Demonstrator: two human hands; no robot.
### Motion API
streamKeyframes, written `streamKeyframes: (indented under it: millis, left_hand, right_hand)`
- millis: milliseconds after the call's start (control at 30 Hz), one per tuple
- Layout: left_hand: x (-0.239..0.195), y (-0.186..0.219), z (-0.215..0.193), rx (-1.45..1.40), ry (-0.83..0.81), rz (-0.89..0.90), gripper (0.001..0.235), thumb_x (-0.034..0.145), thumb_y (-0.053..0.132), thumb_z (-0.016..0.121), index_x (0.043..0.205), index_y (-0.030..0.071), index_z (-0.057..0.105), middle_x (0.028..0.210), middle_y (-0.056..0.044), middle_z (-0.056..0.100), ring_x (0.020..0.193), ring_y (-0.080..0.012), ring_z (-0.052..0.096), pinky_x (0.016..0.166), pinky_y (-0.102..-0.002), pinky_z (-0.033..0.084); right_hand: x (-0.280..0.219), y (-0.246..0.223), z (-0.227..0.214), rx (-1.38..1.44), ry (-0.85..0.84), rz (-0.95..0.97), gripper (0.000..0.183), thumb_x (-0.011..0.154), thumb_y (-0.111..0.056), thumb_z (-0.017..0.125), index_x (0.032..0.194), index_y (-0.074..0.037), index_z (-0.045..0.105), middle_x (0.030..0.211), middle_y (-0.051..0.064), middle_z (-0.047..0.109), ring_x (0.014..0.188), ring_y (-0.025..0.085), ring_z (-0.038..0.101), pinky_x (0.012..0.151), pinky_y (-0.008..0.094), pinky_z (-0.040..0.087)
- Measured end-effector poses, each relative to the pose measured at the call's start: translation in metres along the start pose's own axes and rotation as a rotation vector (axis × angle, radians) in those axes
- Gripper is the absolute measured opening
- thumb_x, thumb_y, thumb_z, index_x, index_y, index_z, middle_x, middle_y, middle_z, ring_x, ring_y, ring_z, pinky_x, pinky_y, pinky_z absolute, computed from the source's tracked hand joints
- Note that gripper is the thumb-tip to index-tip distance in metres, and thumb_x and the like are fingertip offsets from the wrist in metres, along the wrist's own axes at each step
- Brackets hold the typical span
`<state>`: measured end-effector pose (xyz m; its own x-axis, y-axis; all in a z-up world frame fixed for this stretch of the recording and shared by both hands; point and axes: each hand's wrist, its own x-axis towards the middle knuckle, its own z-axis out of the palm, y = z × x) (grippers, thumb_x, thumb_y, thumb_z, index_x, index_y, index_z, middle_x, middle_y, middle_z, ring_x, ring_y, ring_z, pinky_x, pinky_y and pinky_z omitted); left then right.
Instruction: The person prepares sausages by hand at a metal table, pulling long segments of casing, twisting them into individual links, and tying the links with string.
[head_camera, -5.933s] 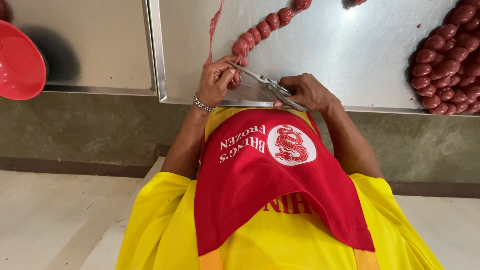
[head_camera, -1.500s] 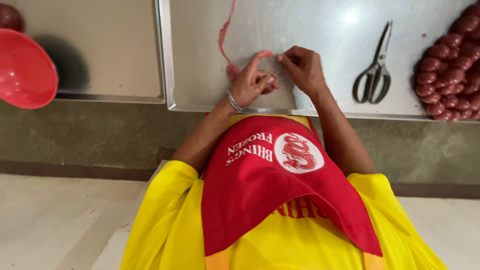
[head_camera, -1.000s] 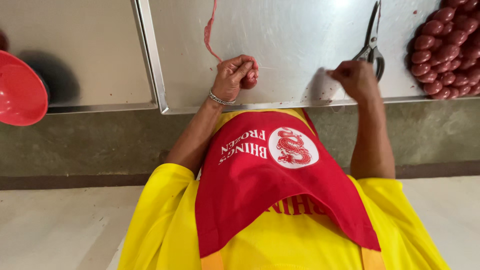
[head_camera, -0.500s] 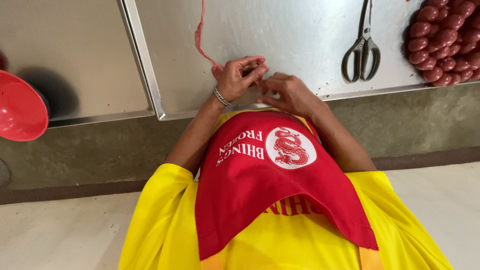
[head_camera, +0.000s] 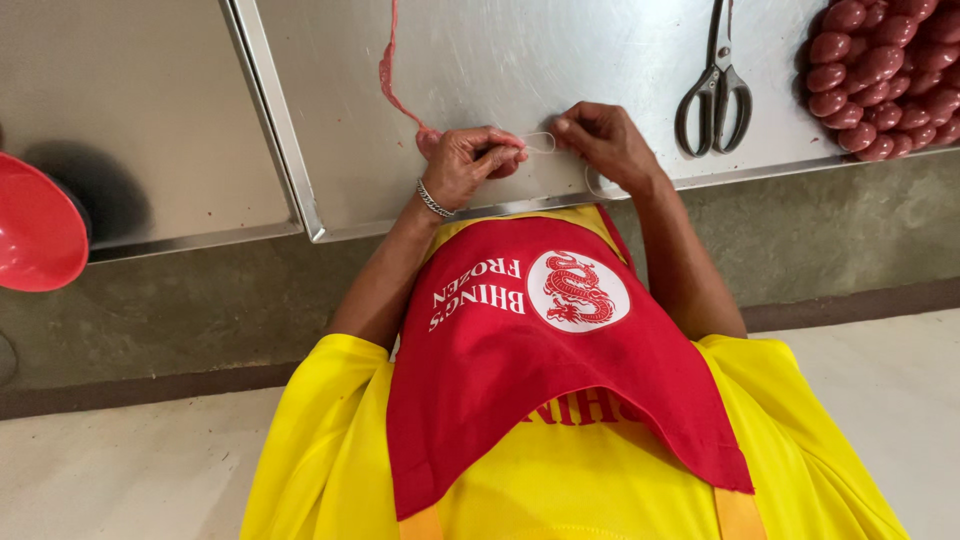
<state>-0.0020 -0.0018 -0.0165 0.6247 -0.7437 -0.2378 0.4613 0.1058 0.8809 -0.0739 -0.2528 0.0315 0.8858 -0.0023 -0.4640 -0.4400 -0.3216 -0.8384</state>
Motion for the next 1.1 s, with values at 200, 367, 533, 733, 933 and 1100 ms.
streamKeyframes:
  millis: [200,367,533,733,933,1100]
  left_hand:
    - [0.002,-0.005,-0.013,-0.034,-0.027,0.060,0.013,0.108,0.007,0.061,0.102,-0.003,0.066,0.092,-0.006,0.072,0.083,-0.0099,0.066,0.078,-0.025,0.058]
    - [0.009,0.001,-0.023,-0.121,0.007,0.035,0.010,0.106,0.006,0.060,0.103,-0.001,0.065,0.086,-0.005,0.068,0.079,-0.0115,0.064,0.074,-0.027,0.057]
    - [0.006,0.013,-0.006,-0.025,0.015,0.021,0.014,0.108,0.013,0.066,0.113,0.000,0.066,0.095,-0.004,0.068,0.085,-0.0119,0.063,0.079,-0.028,0.056]
    - [-0.008,0.041,0.012,1.457,0.230,0.521,0.091,0.062,0.046,0.088,0.140,0.008,0.059,0.132,-0.023,0.060,0.121,-0.0320,0.054,0.102,-0.054,0.035]
    - [-0.030,0.007,-0.019,1.583,0.069,0.296,0.049,0.094,0.031,0.082,0.128,0.008,0.056,0.125,-0.013,0.064,0.123,-0.0316,0.058,0.112,-0.051,0.043]
    - [-0.025,0.008,-0.015,1.450,-0.068,0.095,0.042,0.110,0.044,0.065,0.118,0.004,0.058,0.086,-0.016,0.073,0.076,-0.0389,0.072,0.066,-0.052,0.055]
  right_hand:
    - [-0.060,-0.035,-0.048,-0.719,-0.150,0.006,0.032,0.098,-0.034,0.074,0.107,-0.004,0.076,0.089,0.014,0.075,0.076,0.020,0.065,0.066,0.037,0.051]
    - [-0.076,-0.019,-0.080,-0.381,0.080,0.070,0.028,0.103,-0.029,0.075,0.099,-0.001,0.074,0.077,0.012,0.067,0.064,0.017,0.056,0.057,0.035,0.043]
    - [-0.095,0.026,-0.084,-0.116,0.397,0.244,0.024,0.106,-0.024,0.077,0.100,-0.001,0.075,0.077,0.009,0.060,0.063,0.013,0.045,0.054,0.028,0.032]
    - [-0.129,0.052,-0.107,0.824,0.604,0.000,0.014,0.111,-0.019,0.060,0.114,-0.007,0.065,0.122,0.011,0.073,0.091,0.016,0.070,0.066,0.024,0.053]
    - [-0.169,0.111,-0.133,1.354,0.535,-0.421,0.018,0.110,-0.015,0.046,0.113,-0.005,0.060,0.122,0.017,0.069,0.102,0.022,0.072,0.076,0.028,0.062]
    - [-0.180,0.145,-0.139,1.373,0.566,-0.442,0.016,0.114,-0.012,0.044,0.118,-0.004,0.057,0.116,0.016,0.069,0.093,0.019,0.072,0.069,0.025,0.059]
